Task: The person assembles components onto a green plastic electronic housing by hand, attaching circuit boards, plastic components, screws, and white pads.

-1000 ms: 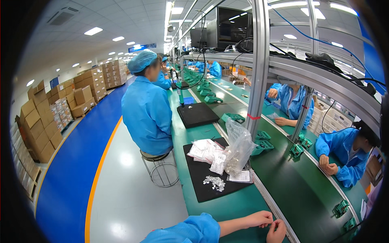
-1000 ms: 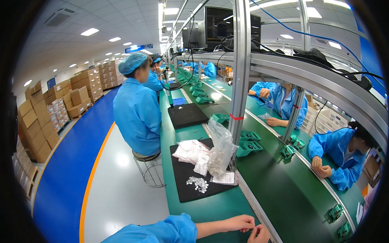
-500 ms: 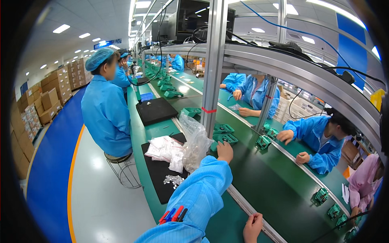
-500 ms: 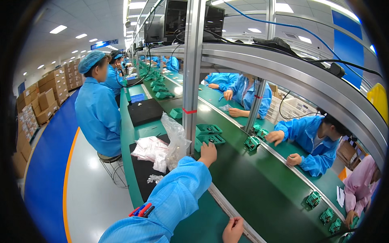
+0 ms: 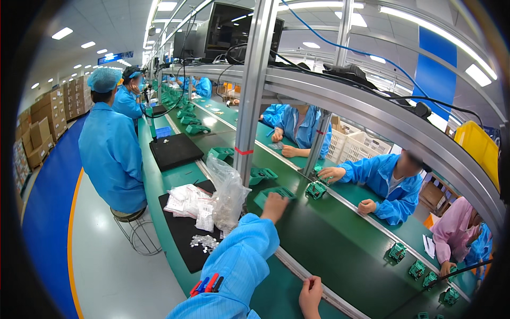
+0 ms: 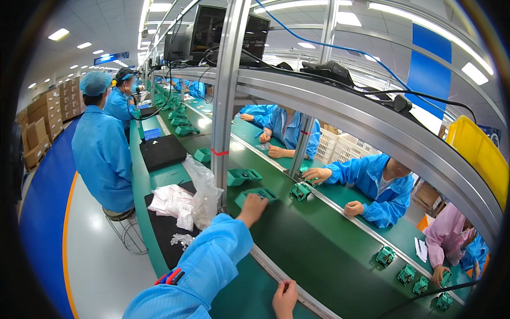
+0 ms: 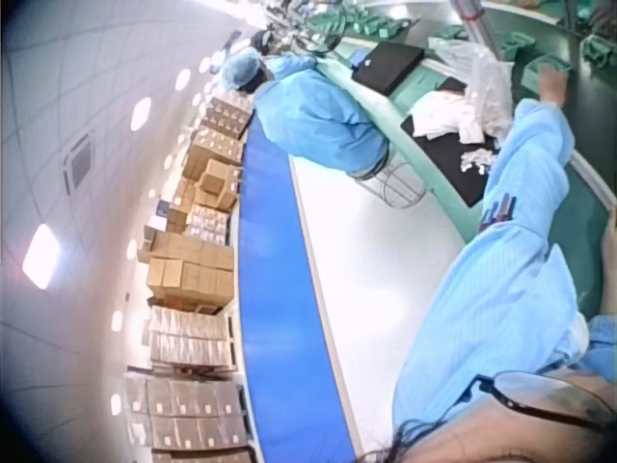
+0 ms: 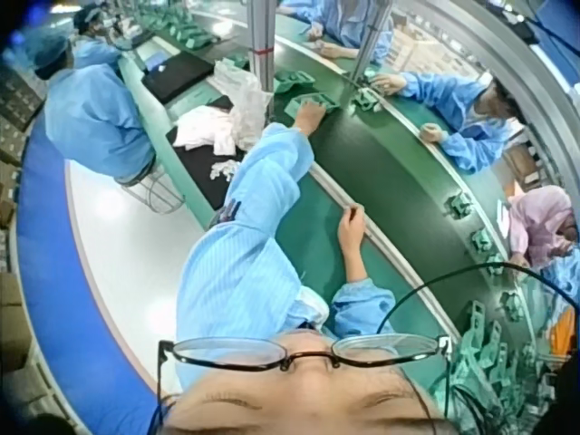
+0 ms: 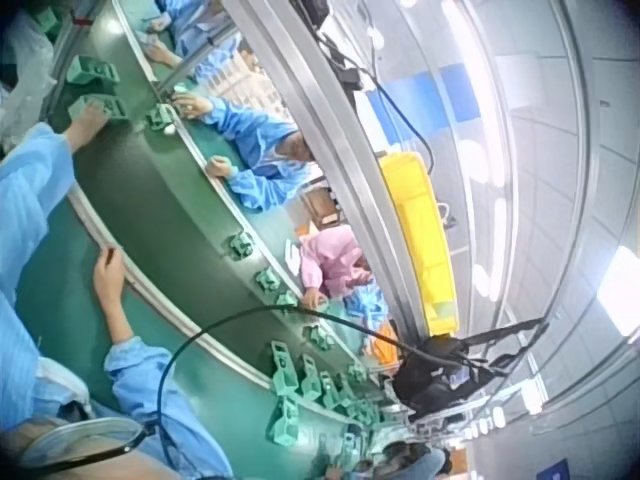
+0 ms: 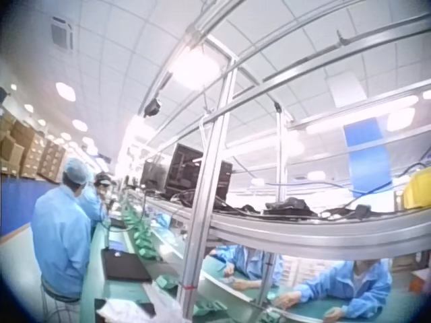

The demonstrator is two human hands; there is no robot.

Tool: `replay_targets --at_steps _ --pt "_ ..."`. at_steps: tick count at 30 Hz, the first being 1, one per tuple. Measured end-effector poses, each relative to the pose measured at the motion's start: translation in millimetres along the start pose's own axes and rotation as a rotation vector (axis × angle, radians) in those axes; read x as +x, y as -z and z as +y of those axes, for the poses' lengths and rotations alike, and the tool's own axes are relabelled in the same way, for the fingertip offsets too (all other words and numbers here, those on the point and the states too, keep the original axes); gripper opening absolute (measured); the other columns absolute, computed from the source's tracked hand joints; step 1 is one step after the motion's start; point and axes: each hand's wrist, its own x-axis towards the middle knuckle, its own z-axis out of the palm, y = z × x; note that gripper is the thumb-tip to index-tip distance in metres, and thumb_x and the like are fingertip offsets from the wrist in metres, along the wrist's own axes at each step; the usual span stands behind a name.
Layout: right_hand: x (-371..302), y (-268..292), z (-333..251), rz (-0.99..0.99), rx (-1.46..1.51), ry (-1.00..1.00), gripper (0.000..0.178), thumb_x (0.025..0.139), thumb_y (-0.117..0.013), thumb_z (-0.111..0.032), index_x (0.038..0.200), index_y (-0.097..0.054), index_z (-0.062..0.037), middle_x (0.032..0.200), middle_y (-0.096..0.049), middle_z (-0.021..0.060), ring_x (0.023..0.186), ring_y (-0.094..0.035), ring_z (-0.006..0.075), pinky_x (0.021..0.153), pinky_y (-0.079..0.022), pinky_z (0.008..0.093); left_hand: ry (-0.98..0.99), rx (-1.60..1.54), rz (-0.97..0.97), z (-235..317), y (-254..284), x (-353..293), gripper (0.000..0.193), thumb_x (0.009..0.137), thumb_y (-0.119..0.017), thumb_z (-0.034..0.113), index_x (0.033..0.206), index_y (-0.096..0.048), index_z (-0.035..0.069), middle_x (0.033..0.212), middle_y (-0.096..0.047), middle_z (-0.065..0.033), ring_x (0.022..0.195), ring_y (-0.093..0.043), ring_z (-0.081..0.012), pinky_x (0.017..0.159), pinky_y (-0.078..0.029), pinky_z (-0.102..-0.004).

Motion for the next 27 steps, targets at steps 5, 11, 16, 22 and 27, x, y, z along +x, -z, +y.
replay_targets --at_steps 5,11,16,22,27 --pt "5 -4 23 0.157 0.165 0.002 0.011 0.084 -0.046 -0.012 0.086 -0.045 -0.0012 0.077 -0.054 0.0083 0.064 -0.05 0.0148 0.058 -0.041 0.0268 -0.118 -0.311 -0.071 83 60 -7 0.02 0.065 -0.053 0.007 0.085 -0.053 0.007 0.066 -0.055 -0.0107 0.07 -0.055 -0.0298 0.061 -0.038 -0.0403" --pt "-27 52 -22 0.358 1.021 -0.469 0.031 0.087 -0.039 -0.023 0.104 -0.05 0.0009 0.097 -0.056 0.0146 0.078 -0.056 0.0299 0.071 -0.044 0.0377 -0.111 -0.467 -0.162 165 174 -133 0.043 0.065 -0.06 0.017 0.106 -0.048 0.011 0.091 -0.054 -0.0103 0.089 -0.051 -0.0263 0.088 -0.029 -0.0514" --pt "-47 90 1 0.136 0.968 -0.543 0.032 0.087 -0.043 -0.024 0.104 -0.051 0.001 0.099 -0.056 0.0156 0.087 -0.055 0.0284 0.074 -0.043 0.0377 -0.212 -0.641 0.121 184 250 -218 0.034 0.065 -0.055 0.019 0.097 -0.052 0.007 0.091 -0.053 -0.0104 0.093 -0.048 -0.0285 0.082 -0.034 -0.0502" --pt "-17 93 75 -0.361 0.322 -0.521 0.035 0.084 -0.051 -0.031 0.104 -0.057 -0.0035 0.109 -0.052 0.0148 0.093 -0.051 0.0297 0.078 -0.033 0.0609 -0.296 -0.853 -0.031 216 251 -250 0.03 0.072 -0.052 0.026 0.098 -0.052 0.01 0.088 -0.052 -0.0098 0.083 -0.048 -0.0255 0.075 -0.036 -0.0405" --pt "-4 102 57 -0.608 0.455 -0.564 0.029 0.086 -0.046 -0.023 0.102 -0.051 0.0003 0.105 -0.055 0.0154 0.093 -0.054 0.028 0.077 -0.042 0.0371 -0.422 -1.061 -0.005 215 264 -248 0.034 0.074 -0.051 0.029 0.104 -0.05 0.013 0.093 -0.051 -0.0057 0.085 -0.046 -0.023 0.073 -0.038 -0.0365"
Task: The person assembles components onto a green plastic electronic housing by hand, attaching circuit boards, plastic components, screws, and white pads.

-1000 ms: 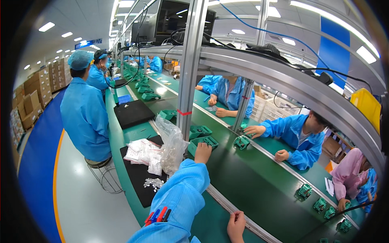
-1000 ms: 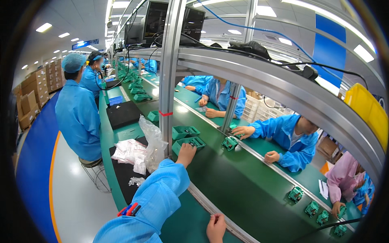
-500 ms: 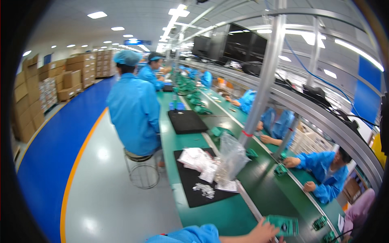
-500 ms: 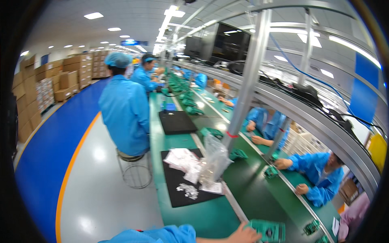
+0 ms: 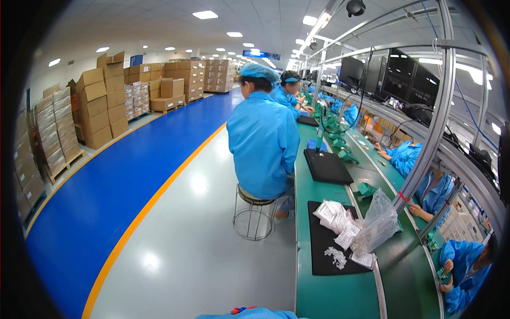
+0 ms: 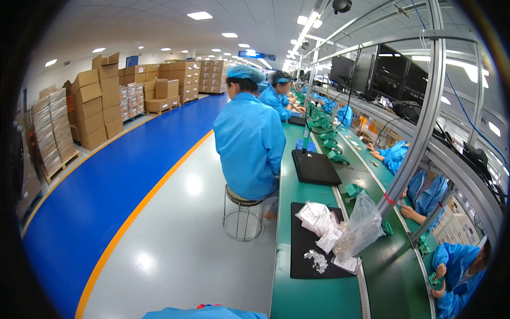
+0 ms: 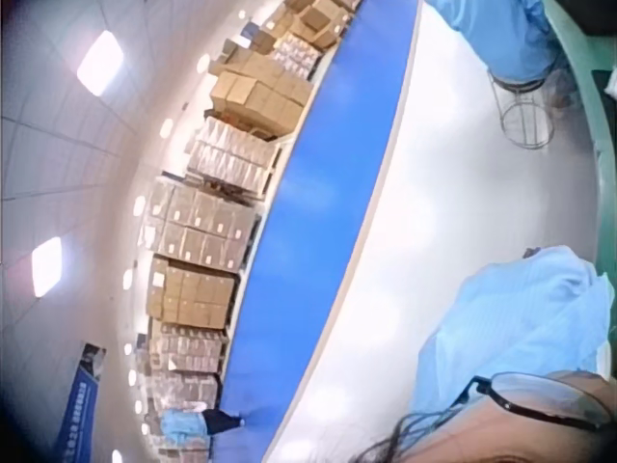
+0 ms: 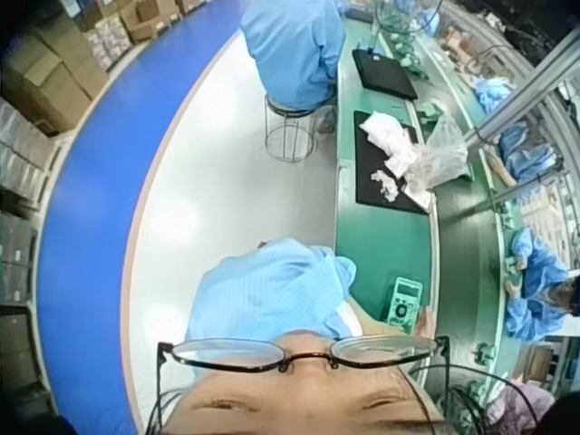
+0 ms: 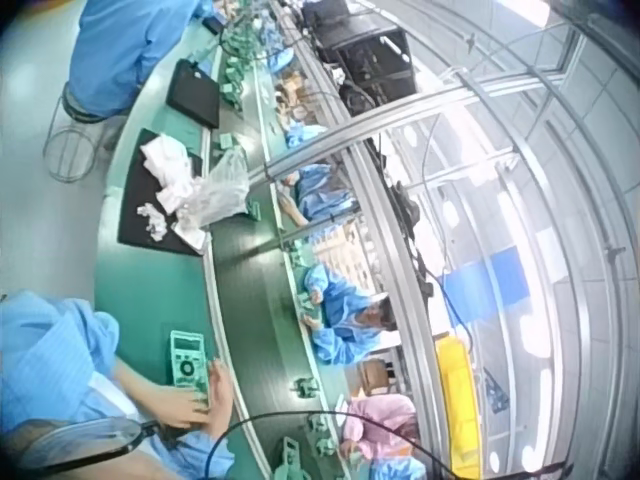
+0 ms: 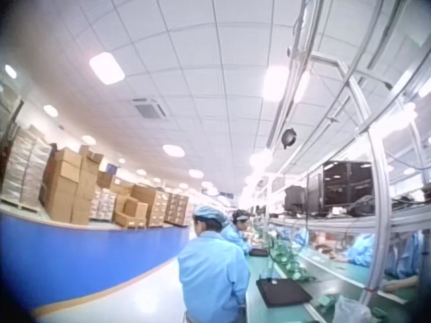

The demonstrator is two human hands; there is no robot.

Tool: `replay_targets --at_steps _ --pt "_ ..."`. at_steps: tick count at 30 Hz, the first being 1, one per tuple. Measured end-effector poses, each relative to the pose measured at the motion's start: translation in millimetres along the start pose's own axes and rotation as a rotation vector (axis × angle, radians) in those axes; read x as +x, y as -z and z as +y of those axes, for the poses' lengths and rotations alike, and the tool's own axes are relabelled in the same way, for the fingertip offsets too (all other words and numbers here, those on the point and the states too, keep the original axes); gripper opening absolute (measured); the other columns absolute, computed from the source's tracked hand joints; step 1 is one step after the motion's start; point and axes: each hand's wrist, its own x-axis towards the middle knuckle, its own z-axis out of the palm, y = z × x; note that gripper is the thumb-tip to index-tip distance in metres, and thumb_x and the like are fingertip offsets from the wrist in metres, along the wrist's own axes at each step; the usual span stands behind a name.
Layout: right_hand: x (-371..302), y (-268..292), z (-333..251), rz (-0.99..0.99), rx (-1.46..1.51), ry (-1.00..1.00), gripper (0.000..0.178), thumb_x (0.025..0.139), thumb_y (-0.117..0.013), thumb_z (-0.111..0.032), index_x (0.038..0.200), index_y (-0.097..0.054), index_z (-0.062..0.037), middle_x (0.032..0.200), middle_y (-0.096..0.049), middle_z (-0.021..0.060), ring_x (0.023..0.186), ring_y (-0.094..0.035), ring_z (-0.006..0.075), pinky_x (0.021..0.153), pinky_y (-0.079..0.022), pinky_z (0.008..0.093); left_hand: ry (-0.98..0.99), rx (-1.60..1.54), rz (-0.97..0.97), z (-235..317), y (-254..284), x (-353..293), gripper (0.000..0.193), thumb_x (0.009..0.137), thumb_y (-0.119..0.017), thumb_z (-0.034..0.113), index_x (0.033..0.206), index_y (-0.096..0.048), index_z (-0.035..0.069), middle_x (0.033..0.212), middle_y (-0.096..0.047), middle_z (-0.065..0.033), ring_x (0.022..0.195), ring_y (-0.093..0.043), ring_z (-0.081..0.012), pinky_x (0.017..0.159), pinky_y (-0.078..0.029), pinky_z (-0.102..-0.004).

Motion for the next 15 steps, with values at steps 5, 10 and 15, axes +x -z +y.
replay_targets --at_steps 5,10,15 --pt "-44 -46 -52 0.141 0.06 0.1 0.036 0.083 -0.053 -0.021 0.11 -0.042 -0.0002 0.107 -0.055 0.0156 0.101 -0.053 0.0265 0.082 -0.043 0.0334 -0.072 -0.085 -0.181 -35 40 5 0.046 0.07 -0.057 0.028 0.111 -0.046 0.009 0.102 -0.05 -0.0118 0.092 -0.048 -0.0304 0.076 -0.038 -0.0415" --pt "-97 -83 -50 0.547 0.002 0.284 0.007 0.083 -0.05 -0.014 0.084 -0.052 -0.007 0.099 -0.057 0.0093 0.087 -0.052 0.0138 0.074 -0.038 0.0254 0.085 0.011 -0.36 -100 120 -11 0.079 0.058 -0.07 0.033 0.125 -0.034 0.013 0.129 -0.033 -0.016 0.117 -0.032 -0.0371 0.096 -0.025 -0.0494" --pt "-148 -76 3 0.664 -0.145 0.428 0.006 0.081 -0.054 -0.013 0.082 -0.052 -0.0084 0.109 -0.051 0.0118 0.095 -0.049 0.0175 0.081 -0.038 0.0272 0.238 0.11 -0.787 -123 114 6 0.094 0.059 -0.071 0.035 0.135 -0.017 0.018 0.141 -0.008 -0.012 0.125 -0.014 -0.0422 0.1 -0.019 -0.0516"
